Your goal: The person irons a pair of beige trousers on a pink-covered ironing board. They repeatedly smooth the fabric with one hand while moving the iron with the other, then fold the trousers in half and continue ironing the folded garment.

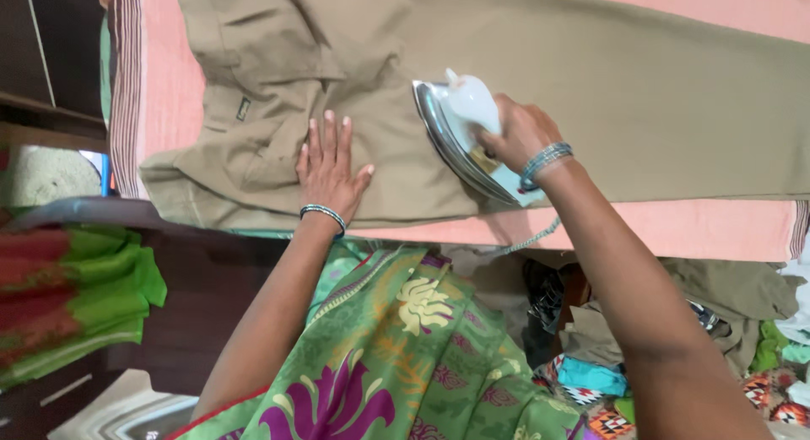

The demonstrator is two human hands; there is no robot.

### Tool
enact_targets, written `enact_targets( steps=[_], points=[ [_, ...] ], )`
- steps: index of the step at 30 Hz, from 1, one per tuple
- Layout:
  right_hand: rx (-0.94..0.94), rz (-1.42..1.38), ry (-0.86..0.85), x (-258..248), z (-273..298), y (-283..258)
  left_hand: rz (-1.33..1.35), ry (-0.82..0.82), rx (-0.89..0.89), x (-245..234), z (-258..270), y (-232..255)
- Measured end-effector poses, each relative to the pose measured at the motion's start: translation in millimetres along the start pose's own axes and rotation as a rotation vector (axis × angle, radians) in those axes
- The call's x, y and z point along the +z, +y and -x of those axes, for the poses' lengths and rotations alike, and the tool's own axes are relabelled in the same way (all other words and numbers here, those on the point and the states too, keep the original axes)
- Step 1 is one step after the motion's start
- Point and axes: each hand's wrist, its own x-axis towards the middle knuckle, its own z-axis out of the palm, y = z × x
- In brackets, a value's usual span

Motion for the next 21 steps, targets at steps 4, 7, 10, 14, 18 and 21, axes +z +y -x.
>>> enact_targets(
  steps=[4,7,10,14,18,21],
  points=[
    [-0.122,0.083,0.011,5.7,52.0,31.7,-0.054,0.066,-0.033,9.6,14.2,3.5],
    [-0.145,0.158,-0.013,7.8,79.0,53.9,-0.093,0.096,-0.038,10.8,22.6,4.2],
    [-0.110,0.316,0.024,12.8,93.7,70.7,-0.086,0.123,-0.033,11.3,26.0,4.1],
    [-0.151,0.300,0.152,9.4,65.4,100.4,-0.109,0.150,-0.011,10.9,27.1,2.7],
    [-0.115,0.331,0.272,-9.2,-1.7,138.5,-0.082,0.190,0.017,11.1,29.6,1.1],
    [-0.167,0.374,0.367,-29.6,-62.2,166.0,-0.055,0.203,0.018,10.0,27.8,-0.3]
  ],
)
